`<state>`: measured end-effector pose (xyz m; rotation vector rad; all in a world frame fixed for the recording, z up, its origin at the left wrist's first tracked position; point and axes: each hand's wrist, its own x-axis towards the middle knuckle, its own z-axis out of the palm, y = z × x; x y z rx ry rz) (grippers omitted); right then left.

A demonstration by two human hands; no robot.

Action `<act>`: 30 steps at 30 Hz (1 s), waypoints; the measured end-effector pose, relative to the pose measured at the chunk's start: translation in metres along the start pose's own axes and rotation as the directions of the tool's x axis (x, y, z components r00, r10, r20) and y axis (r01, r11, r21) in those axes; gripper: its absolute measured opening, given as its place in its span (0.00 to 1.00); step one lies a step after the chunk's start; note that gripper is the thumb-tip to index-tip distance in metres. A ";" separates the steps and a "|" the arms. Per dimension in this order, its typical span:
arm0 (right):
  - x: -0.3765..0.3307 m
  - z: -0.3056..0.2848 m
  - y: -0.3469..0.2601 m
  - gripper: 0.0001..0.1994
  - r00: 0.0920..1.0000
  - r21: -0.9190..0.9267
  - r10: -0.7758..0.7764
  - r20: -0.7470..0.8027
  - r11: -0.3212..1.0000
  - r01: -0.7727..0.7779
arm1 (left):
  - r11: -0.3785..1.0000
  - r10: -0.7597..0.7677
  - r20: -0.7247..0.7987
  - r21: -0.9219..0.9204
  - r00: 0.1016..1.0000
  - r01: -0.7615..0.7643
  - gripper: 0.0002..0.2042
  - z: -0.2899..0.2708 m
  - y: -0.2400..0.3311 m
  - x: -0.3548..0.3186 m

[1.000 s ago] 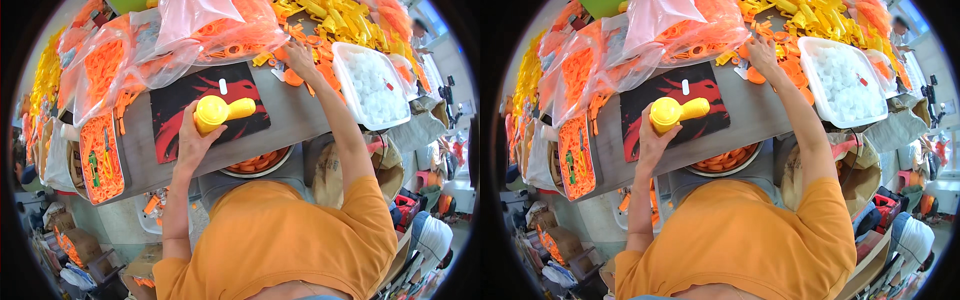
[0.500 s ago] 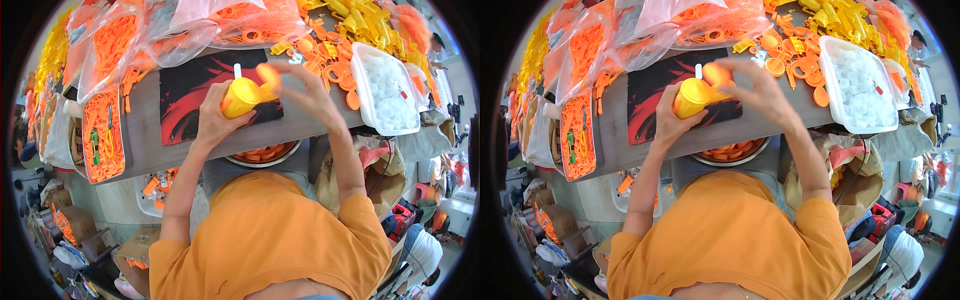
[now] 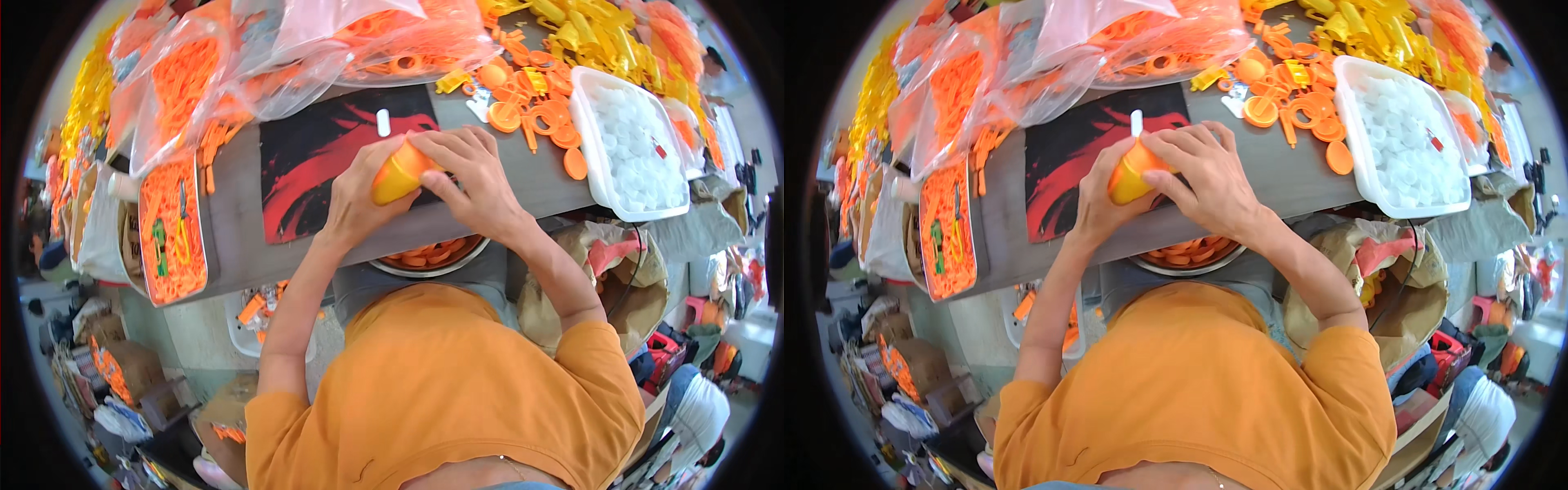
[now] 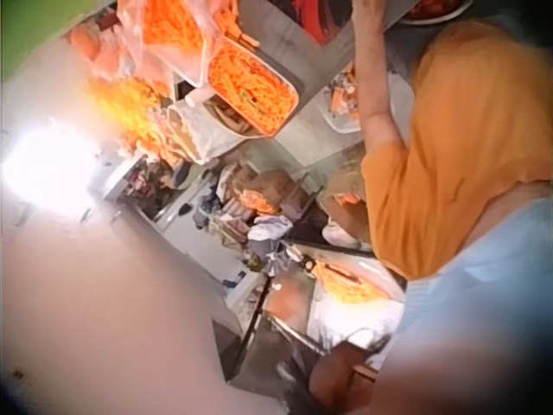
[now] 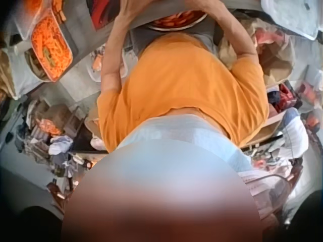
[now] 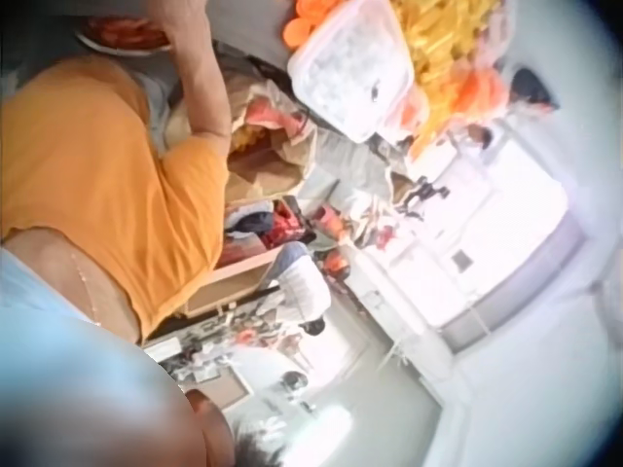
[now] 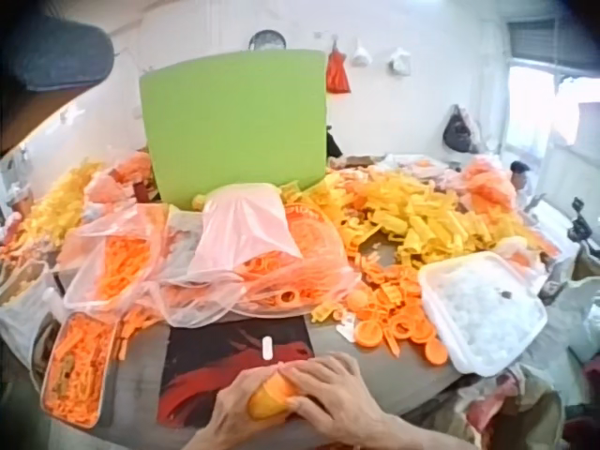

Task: Assembling plastic toy guns from multiple orange and yellow components on a workbench.

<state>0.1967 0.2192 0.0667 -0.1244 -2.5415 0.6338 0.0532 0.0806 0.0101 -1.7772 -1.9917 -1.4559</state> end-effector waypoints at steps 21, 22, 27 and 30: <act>0.039 0.040 0.021 0.13 0.989 0.575 0.089 0.120 0.806 -0.142 | 0.991 -0.110 0.202 -0.053 0.973 0.123 0.34 0.005 0.000 0.001; 0.045 0.037 0.025 0.15 0.972 0.656 0.149 0.183 0.717 -0.234 | 0.991 -0.113 0.193 -0.047 0.975 0.124 0.34 0.004 0.002 0.004; 0.053 0.000 0.161 0.08 0.861 -0.094 0.279 -0.425 0.932 -0.349 | 0.958 -0.214 -0.017 -0.197 0.977 0.207 0.37 -0.021 0.011 -0.020; 0.064 -0.028 0.221 0.09 0.821 -0.455 0.340 -0.459 0.704 -0.546 | 0.934 -0.304 -0.061 -0.216 0.951 0.285 0.38 -0.032 0.016 -0.029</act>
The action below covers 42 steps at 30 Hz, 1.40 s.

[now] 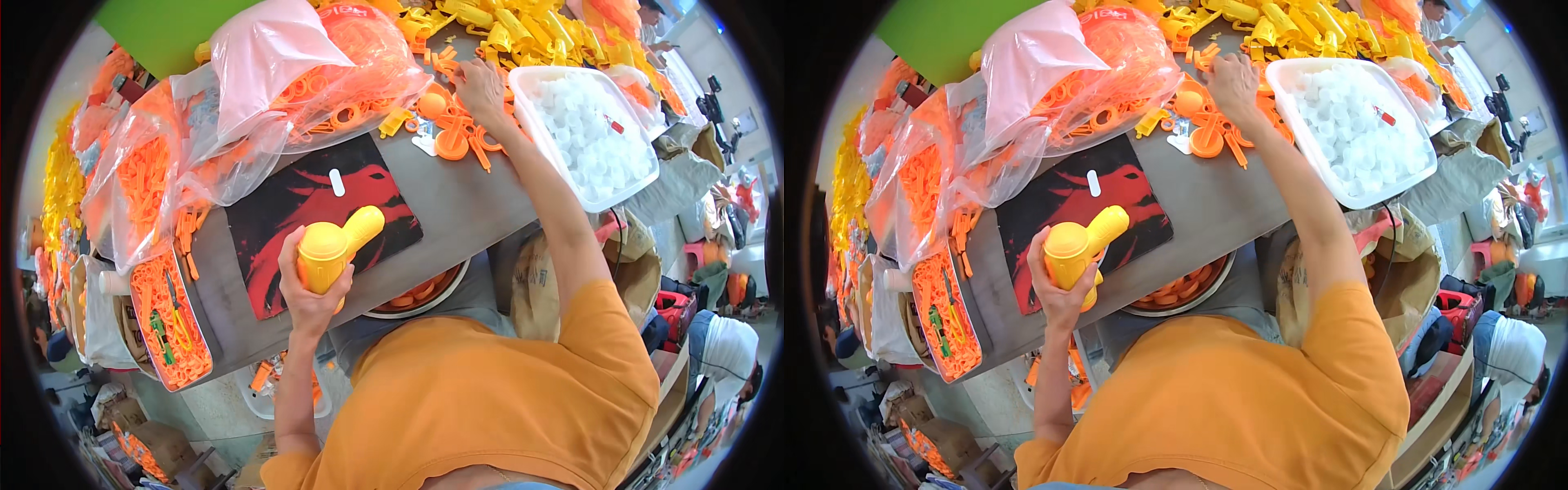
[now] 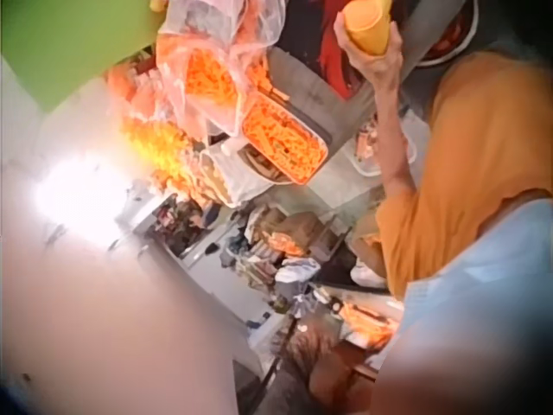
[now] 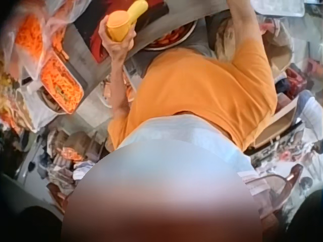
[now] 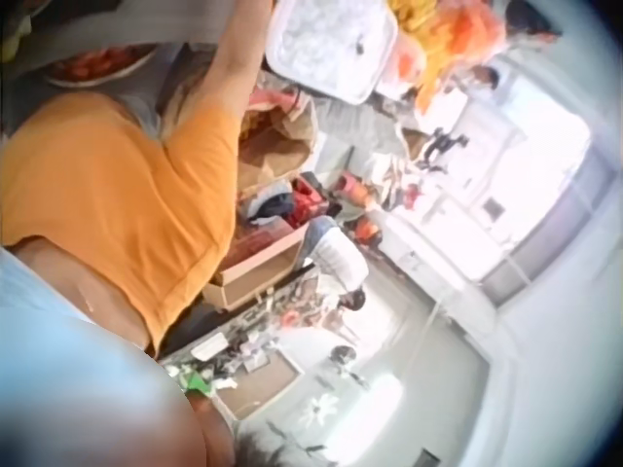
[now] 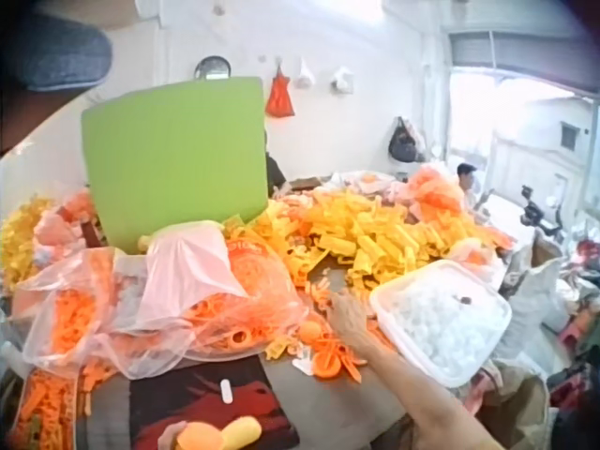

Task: Assembling plastic toy guns from multiple orange and yellow components on a workbench.

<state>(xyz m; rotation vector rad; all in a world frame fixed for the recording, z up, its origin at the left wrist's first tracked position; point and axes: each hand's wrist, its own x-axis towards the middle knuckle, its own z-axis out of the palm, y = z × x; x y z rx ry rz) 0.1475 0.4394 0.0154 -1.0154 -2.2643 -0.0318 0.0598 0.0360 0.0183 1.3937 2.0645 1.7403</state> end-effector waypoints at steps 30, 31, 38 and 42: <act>-0.137 -0.091 -0.156 0.19 0.775 0.829 -0.293 0.559 0.218 -0.516 | 0.950 -0.177 -0.219 -0.292 0.960 0.108 0.39 0.001 0.026 0.009; -0.138 -0.092 -0.156 0.19 0.758 0.815 -0.304 0.577 0.275 -0.510 | 0.962 -0.139 -0.225 -0.263 0.964 0.078 0.38 -0.001 0.024 0.008; -0.114 -0.091 -0.145 0.18 0.624 0.878 -0.660 0.418 0.117 -0.464 | 0.823 -0.295 0.022 -0.502 0.955 0.266 0.36 -0.019 0.029 0.000; -0.104 -0.095 -0.177 0.22 0.441 0.486 -0.675 0.591 -0.138 -0.863 | 0.891 -0.206 -0.015 -0.417 0.978 0.181 0.37 -0.004 0.028 -0.002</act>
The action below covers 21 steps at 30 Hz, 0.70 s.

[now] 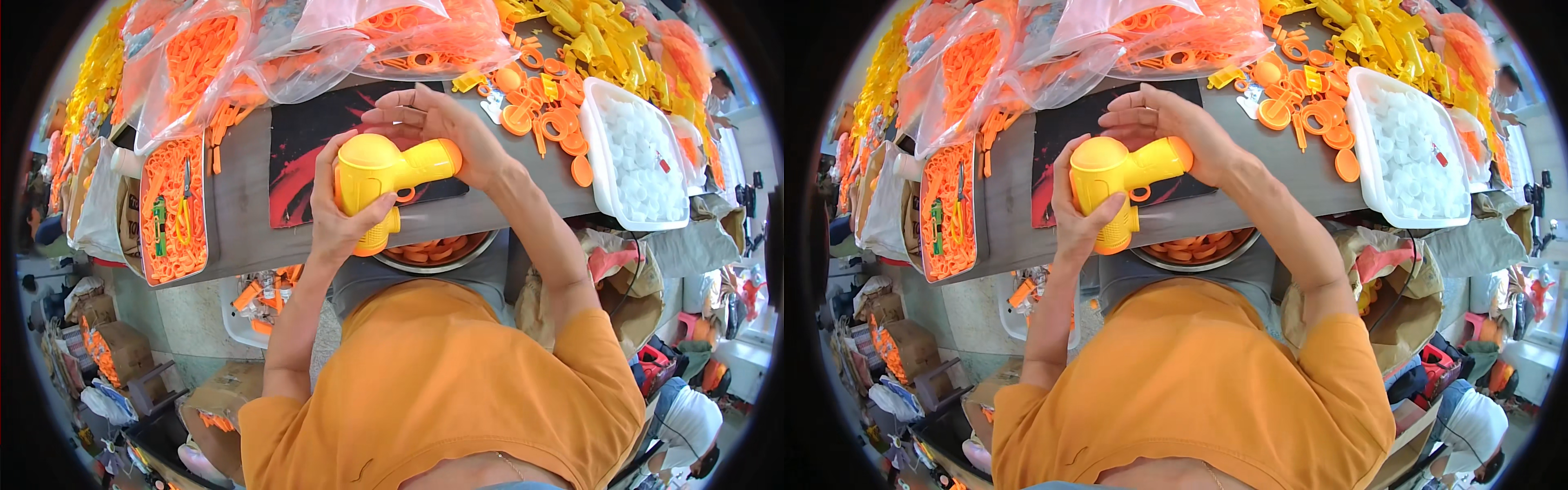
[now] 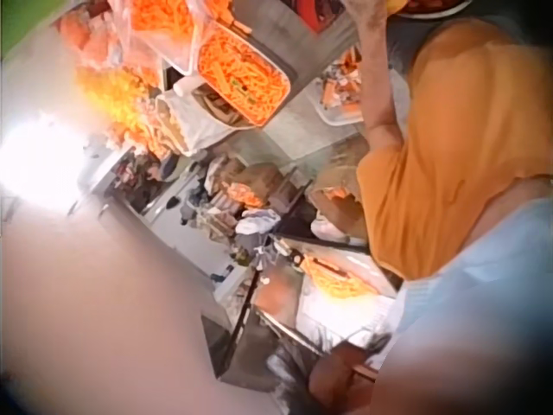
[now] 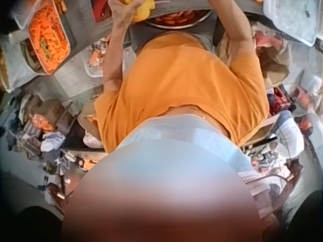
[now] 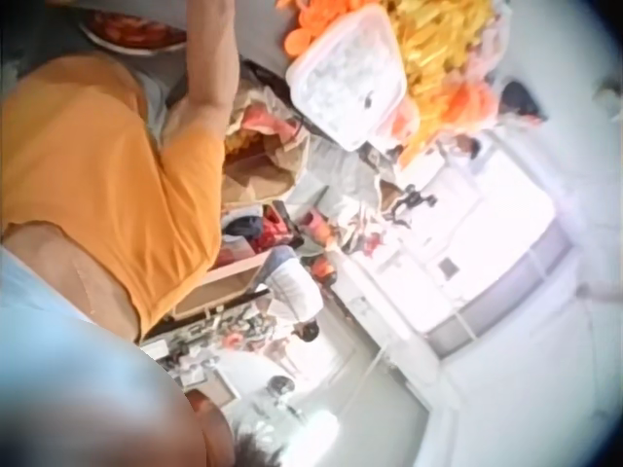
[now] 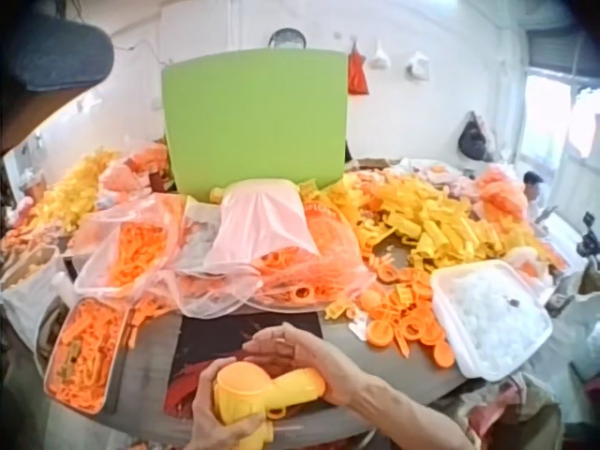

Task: Assembling plastic toy guns from multiple orange and yellow components on a workbench.

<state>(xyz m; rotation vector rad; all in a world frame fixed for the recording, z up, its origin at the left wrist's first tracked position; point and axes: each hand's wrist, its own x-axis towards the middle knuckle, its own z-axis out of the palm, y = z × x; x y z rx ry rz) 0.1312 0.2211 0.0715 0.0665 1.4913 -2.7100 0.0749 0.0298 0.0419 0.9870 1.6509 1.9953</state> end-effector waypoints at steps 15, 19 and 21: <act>-0.051 -0.004 0.010 0.18 0.944 -0.862 -0.142 -0.299 0.464 -0.203 | 0.489 0.366 0.583 0.542 0.725 -0.683 0.37 -0.009 0.007 0.009; -0.066 -0.016 0.010 0.15 0.829 -1.000 -0.559 -0.018 0.027 -0.003 | 0.976 -0.119 -0.235 -0.205 0.965 0.070 0.29 0.013 0.003 -0.004; -0.056 -0.014 0.033 0.14 0.816 -0.987 -0.556 0.156 -0.110 0.114 | 0.884 -0.331 -0.202 -0.409 0.922 0.228 0.28 0.007 -0.010 -0.005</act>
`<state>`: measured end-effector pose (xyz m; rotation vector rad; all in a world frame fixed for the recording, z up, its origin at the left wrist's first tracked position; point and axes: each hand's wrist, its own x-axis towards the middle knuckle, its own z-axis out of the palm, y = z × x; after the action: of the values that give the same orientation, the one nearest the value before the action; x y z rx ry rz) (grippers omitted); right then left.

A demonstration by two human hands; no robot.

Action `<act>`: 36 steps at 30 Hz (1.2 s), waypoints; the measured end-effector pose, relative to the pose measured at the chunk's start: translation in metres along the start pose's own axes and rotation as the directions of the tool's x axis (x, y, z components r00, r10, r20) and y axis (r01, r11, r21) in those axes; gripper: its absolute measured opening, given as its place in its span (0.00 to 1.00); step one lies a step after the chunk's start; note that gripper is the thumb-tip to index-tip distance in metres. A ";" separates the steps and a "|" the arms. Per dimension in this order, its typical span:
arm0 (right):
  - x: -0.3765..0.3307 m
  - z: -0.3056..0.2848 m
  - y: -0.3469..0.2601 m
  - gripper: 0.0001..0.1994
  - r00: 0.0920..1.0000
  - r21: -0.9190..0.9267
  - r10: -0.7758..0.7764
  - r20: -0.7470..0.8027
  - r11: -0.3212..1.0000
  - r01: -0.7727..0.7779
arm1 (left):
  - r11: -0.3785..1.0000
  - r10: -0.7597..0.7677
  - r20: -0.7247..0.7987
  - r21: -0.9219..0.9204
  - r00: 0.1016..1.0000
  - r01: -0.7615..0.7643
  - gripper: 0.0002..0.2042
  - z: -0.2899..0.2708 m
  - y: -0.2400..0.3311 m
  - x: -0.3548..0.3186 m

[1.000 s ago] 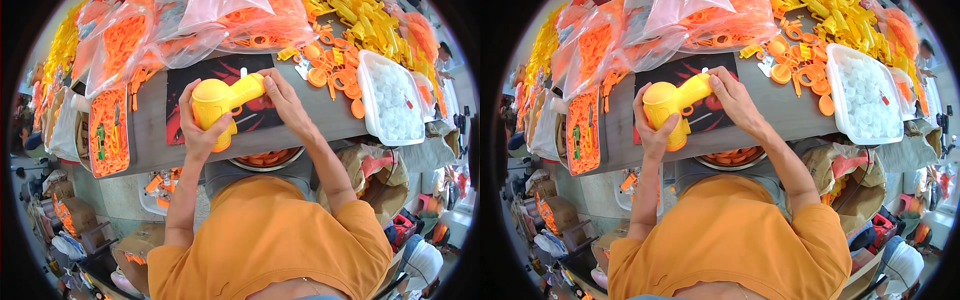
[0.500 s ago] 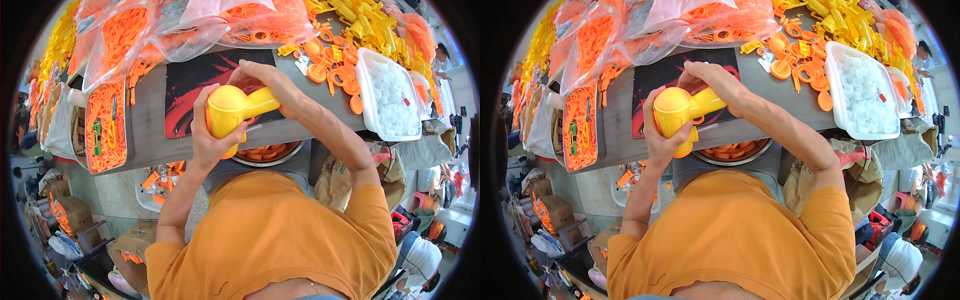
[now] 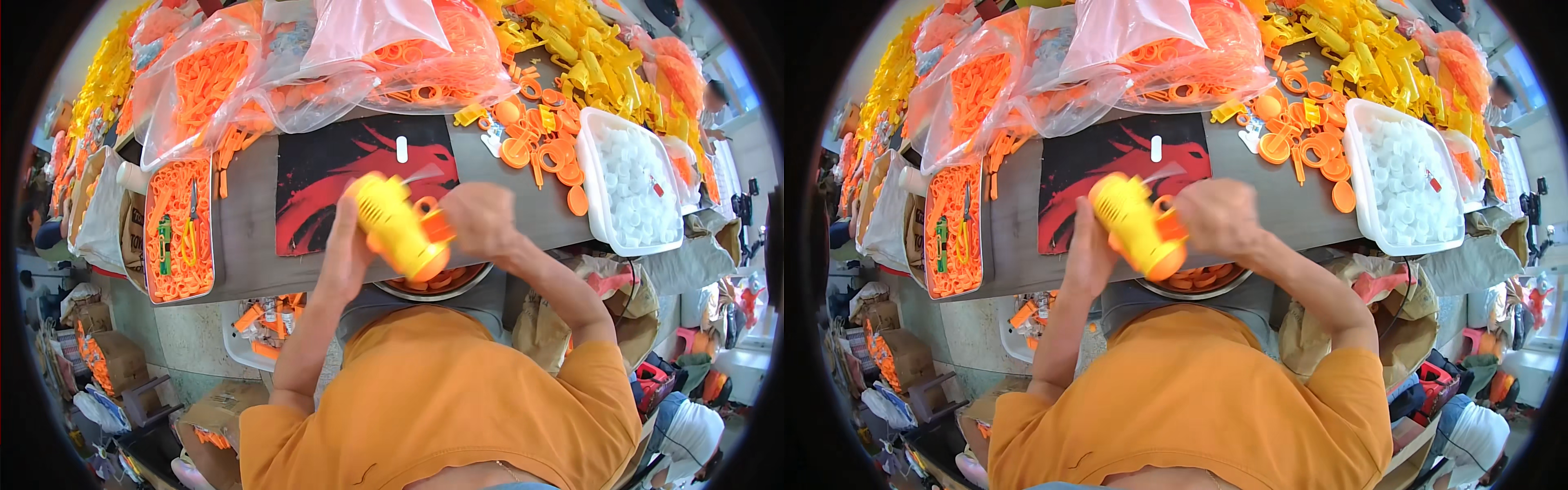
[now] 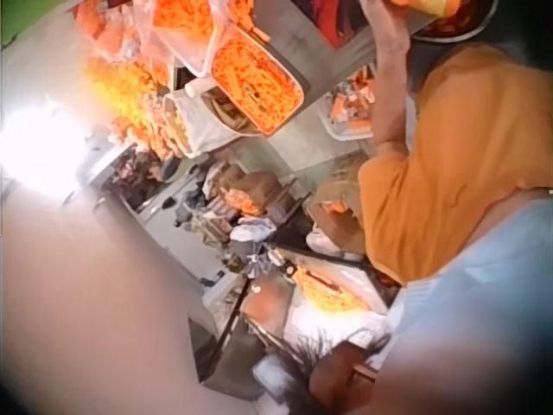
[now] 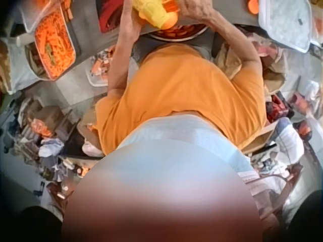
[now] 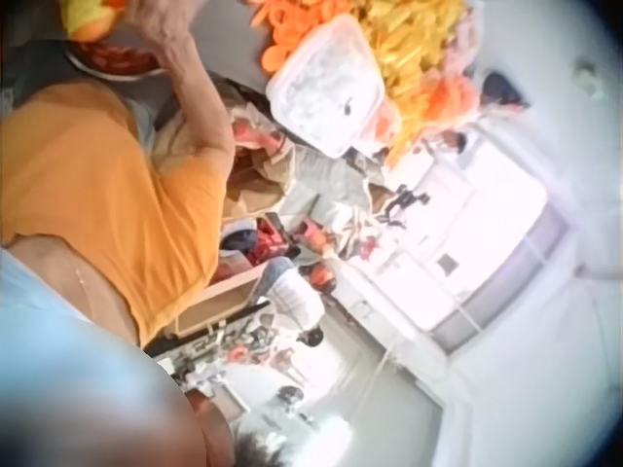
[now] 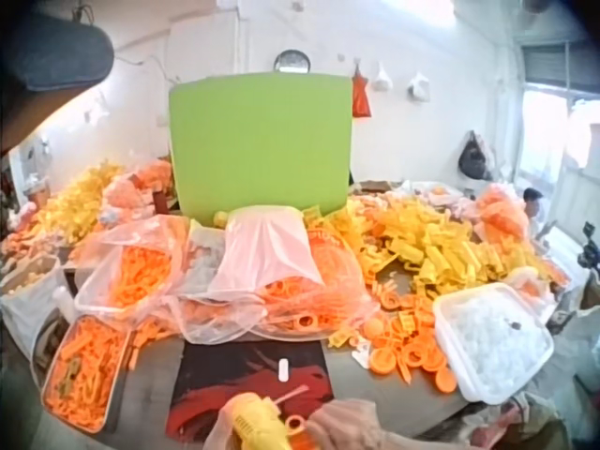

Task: Assembling plastic toy guns from multiple orange and yellow components on a workbench.

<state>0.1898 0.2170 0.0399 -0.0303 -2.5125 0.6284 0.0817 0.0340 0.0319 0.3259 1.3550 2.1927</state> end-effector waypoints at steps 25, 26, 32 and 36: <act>0.124 0.034 0.054 0.08 0.959 0.304 0.285 -0.012 0.914 -0.268 | 0.989 0.081 -0.159 -0.106 0.984 -0.099 0.31 -0.061 0.038 -0.014; 0.105 0.031 0.044 0.08 0.955 0.297 0.298 -0.009 0.912 -0.282 | 0.989 0.113 -0.148 -0.076 0.982 -0.125 0.32 -0.055 0.039 -0.006; 0.054 0.018 0.001 0.15 0.936 0.445 0.324 0.139 0.823 -0.352 | 0.947 0.256 -0.013 0.202 0.967 -0.249 0.31 -0.010 0.040 0.023; 0.043 0.008 0.000 0.18 0.981 0.130 0.180 0.069 0.974 -0.188 | 0.857 0.297 0.154 0.391 0.942 -0.334 0.31 0.008 0.047 0.018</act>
<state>0.1494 0.2202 0.0554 -0.2001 -2.5334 0.8866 0.0559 0.0340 0.0755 0.8494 1.8197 2.0889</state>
